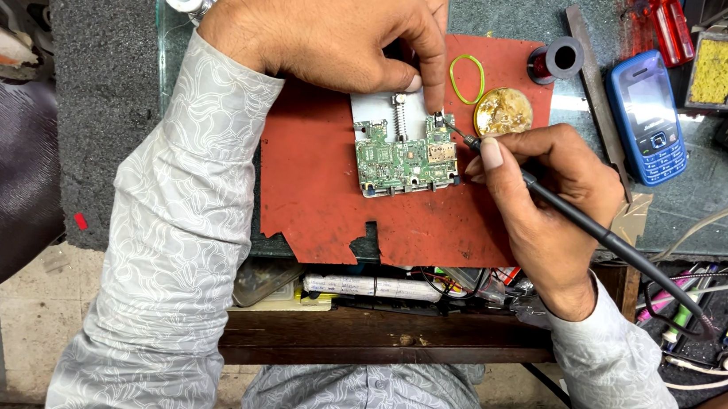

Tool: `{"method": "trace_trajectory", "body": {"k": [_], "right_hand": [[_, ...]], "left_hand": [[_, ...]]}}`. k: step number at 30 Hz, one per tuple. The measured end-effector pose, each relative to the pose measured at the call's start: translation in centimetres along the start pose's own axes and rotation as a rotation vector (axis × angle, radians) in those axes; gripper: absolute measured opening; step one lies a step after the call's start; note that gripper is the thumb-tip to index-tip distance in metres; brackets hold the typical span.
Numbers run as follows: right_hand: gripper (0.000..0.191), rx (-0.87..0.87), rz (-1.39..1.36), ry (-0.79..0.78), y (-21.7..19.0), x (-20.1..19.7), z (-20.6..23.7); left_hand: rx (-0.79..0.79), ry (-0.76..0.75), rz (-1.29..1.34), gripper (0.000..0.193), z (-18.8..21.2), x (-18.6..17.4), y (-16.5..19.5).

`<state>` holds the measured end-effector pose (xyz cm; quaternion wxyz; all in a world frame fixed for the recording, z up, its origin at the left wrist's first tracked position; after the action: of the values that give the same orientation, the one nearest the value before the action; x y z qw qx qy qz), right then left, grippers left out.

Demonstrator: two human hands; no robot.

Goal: The person solders components on a green circuit board held on a red mat, using a soldering iron in the right hand while the left hand steadies the board and feeds solder wire. The person repositions and turns the board to solder different points along its edge.

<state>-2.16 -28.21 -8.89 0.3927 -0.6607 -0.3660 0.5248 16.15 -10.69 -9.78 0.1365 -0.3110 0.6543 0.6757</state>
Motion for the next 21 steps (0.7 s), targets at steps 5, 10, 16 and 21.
{"method": "trace_trajectory", "body": {"k": [5, 10, 16, 21], "right_hand": [[0.008, -0.013, 0.007, -0.009, -0.09, -0.04, 0.0], [0.009, -0.012, 0.019, -0.004, -0.06, -0.06, -0.03], [0.01, -0.016, 0.019, -0.008, -0.15, -0.15, -0.03], [0.01, -0.005, 0.019, -0.006, -0.16, -0.1, -0.03]], "left_hand": [[0.043, 0.006, -0.013, 0.027, 0.01, 0.05, 0.08], [0.07, 0.019, -0.008, 0.025, -0.03, 0.01, 0.2], [-0.001, 0.003, 0.023, 0.025, -0.09, 0.02, 0.23], [0.009, -0.001, -0.024, 0.025, -0.05, -0.05, 0.31]]}}
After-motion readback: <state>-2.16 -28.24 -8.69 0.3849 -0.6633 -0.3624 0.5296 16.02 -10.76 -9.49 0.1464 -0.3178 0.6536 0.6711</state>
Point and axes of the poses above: each hand's wrist, its own z-axis away from the middle knuckle, its own x-axis out of the palm, y = z × x, the point moved 3 cm from there along -z, towards the middle knuckle, and after that the axes turned 1 degree about z, right-handed, at the moved point
